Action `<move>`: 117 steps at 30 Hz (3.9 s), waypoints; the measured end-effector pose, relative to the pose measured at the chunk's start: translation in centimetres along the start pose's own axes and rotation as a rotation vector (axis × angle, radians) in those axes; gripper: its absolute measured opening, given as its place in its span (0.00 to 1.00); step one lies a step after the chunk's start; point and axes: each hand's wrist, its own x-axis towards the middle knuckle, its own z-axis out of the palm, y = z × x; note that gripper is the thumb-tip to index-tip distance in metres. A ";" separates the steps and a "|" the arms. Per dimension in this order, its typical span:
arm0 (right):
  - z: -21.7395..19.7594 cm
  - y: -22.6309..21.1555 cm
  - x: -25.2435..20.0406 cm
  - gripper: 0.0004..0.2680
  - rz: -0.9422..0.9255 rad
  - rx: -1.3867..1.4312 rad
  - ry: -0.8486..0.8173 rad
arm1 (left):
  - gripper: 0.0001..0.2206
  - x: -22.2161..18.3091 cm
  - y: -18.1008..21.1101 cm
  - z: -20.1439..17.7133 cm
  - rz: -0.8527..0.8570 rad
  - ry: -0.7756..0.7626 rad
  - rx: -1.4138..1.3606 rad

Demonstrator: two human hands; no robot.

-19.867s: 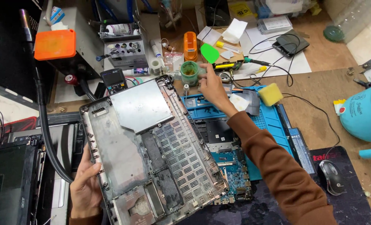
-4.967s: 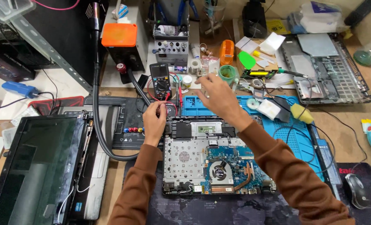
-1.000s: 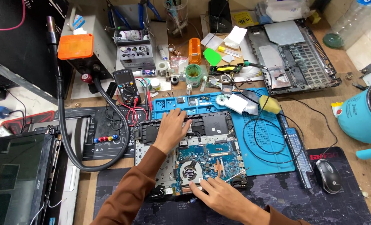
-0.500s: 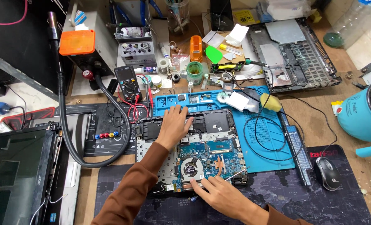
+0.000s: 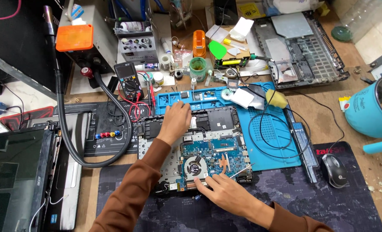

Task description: Disassembling and inspecting the internal components of a laptop on a repair bench

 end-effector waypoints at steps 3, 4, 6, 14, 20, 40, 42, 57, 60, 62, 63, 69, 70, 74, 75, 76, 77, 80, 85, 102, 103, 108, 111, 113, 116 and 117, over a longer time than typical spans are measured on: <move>0.1 -0.1 -0.1 0.17 0.005 -0.001 -0.013 | 0.10 -0.2 -0.6 -0.1 0.012 0.030 -0.078; 0.2 -0.1 -0.2 0.18 0.008 0.011 -0.023 | 0.10 -0.3 -0.5 -0.3 0.004 0.028 -0.091; 0.1 -0.2 -0.2 0.19 0.011 0.022 -0.031 | 0.11 -0.5 -0.1 -0.6 -0.003 0.027 -0.102; 0.0 -0.1 -0.1 0.16 0.024 0.062 -0.040 | 0.12 -1.1 0.7 0.1 -0.001 0.076 0.045; 0.5 0.0 0.1 0.17 0.033 0.099 -0.059 | 0.13 -0.1 0.4 1.2 0.015 0.110 0.061; -0.3 0.6 0.3 0.17 -0.038 0.039 -0.038 | 0.19 1.8 1.2 -0.5 0.018 -0.029 0.093; -0.2 0.5 0.3 0.17 -0.034 0.043 -0.033 | 0.20 2.2 1.3 -1.9 0.006 -0.054 0.089; 0.0 -0.5 -0.4 0.17 -0.001 0.007 -0.035 | 0.26 3.3 0.6 -4.5 -0.011 -0.213 -0.270; -0.6 -1.1 -0.7 0.17 0.013 0.044 -0.071 | 0.27 3.3 0.3 -4.9 -0.020 -0.255 -0.287; -0.7 -1.6 -1.1 0.12 0.047 0.136 -0.041 | 0.29 3.3 0.0 -4.6 -0.013 -0.243 -0.280; -0.6 -1.8 -1.2 0.12 0.050 0.136 -0.042 | 0.29 3.4 -0.3 -4.7 -0.010 -0.244 -0.282; -0.7 -2.6 -1.8 0.13 0.091 0.110 0.140 | 0.22 3.2 -2.4 -5.9 -0.172 -0.319 -0.473; -0.2 -2.6 -1.9 0.13 0.125 0.164 0.137 | 0.22 3.0 -2.6 -6.7 -0.195 -0.278 -0.525; -0.9 -2.5 -1.1 0.17 0.357 0.400 0.104 | 0.21 2.3 -3.3 -9.1 -0.187 -0.175 -0.718; -2.0 -2.4 -0.4 0.17 0.353 0.402 0.103 | 0.21 2.0 -3.1 -9.8 -0.192 -0.174 -0.718; -3.0 -2.2 0.3 0.18 0.521 0.582 -0.039 | 0.21 1.8 -2.9 -10.5 -0.196 -0.157 -0.727; -4.1 -2.1 0.9 0.19 0.685 0.760 -0.189 | 0.20 1.6 -2.7 -11.2 -0.201 -0.141 -0.735; -7.6 -1.9 2.3 0.20 0.805 0.975 -0.310 | 0.18 1.4 -3.3 -11.8 -0.237 -0.155 -0.803; -9.4 -1.6 2.4 0.25 0.908 1.224 -0.242 | 0.16 0.6 -3.3 -13.0 -0.267 -0.116 -0.839; -9.2 8.2 1.4 0.11 1.001 1.051 0.476 | 0.37 -8.4 5.7 -14.5 -0.862 0.191 -1.213; -9.3 9.1 1.6 0.12 0.997 0.986 0.437 | 0.31 -9.4 5.0 -12.9 -0.891 0.227 -1.326; -10.2 14.6 2.0 0.13 1.014 0.789 0.161 | 0.21 -14.4 6.1 -9.8 -1.031 0.195 -1.554; -10.7 16.0 4.1 0.12 1.032 0.833 -0.070 | 0.15 -16.3 8.4 -10.8 -1.160 0.071 -1.686; -10.8 16.1 5.4 0.18 1.029 0.774 -0.186 | 0.15 -18.1 8.8 -9.7 -1.190 -0.016 -1.667; -10.4 16.3 6.7 0.19 0.988 0.704 -0.229 | 0.17 -19.6 10.0 -9.6 -1.253 -0.015 -1.757; -10.1 16.6 7.1 0.19 0.988 0.702 -0.230 | 0.17 -20.1 10.2 -9.0 -1.253 -0.014 -1.759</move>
